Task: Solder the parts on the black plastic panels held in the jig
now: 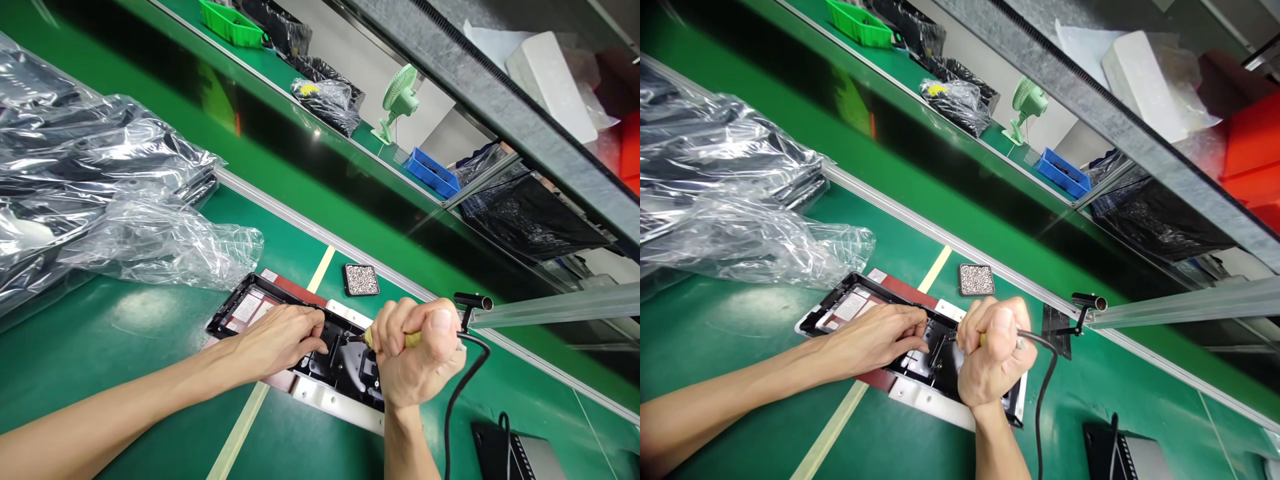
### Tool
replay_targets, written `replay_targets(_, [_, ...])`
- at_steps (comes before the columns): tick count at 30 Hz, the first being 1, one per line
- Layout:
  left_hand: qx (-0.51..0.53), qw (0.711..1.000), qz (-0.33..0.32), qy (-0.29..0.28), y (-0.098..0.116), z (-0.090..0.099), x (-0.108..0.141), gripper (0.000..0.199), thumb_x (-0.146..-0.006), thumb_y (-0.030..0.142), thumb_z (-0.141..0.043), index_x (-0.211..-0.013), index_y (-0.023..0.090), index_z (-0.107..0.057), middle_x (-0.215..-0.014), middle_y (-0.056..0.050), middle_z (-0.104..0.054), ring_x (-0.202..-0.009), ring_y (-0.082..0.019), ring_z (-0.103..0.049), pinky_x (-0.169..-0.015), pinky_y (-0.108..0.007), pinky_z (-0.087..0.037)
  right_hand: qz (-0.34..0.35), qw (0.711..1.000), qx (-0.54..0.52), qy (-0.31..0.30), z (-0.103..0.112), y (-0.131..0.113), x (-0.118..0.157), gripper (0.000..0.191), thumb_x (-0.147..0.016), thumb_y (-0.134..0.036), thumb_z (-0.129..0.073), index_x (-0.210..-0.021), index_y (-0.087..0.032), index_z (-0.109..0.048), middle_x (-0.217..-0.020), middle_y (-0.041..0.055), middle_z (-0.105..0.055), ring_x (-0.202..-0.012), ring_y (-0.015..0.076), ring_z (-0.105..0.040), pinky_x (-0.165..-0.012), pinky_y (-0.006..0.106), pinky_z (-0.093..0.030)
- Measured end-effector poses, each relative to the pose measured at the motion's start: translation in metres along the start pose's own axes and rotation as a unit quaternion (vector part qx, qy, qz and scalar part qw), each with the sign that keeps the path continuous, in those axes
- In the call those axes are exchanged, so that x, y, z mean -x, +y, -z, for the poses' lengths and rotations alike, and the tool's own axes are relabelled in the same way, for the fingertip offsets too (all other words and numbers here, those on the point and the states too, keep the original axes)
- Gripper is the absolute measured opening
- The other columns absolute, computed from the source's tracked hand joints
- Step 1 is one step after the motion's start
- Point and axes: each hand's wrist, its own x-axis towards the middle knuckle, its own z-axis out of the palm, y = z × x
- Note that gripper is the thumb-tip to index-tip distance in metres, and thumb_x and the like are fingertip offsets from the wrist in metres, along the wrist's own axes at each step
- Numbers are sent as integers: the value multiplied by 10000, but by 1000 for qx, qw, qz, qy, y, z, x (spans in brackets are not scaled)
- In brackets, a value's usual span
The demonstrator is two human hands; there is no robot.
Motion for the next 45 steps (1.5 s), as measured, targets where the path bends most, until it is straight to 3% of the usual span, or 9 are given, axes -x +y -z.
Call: replay_targets(45, [13,1000,-5,8,-3,-4,0,256,-940,371,-651,-776,210,-538,-729,31,-618,-640,-157,-520,-612,-286,-242,-12,1000,-4,5,0,-1,0,361,-959,-249,-554,-622,-196,-436,-419,-80,-345,-339,61,-275,-316,176,-290])
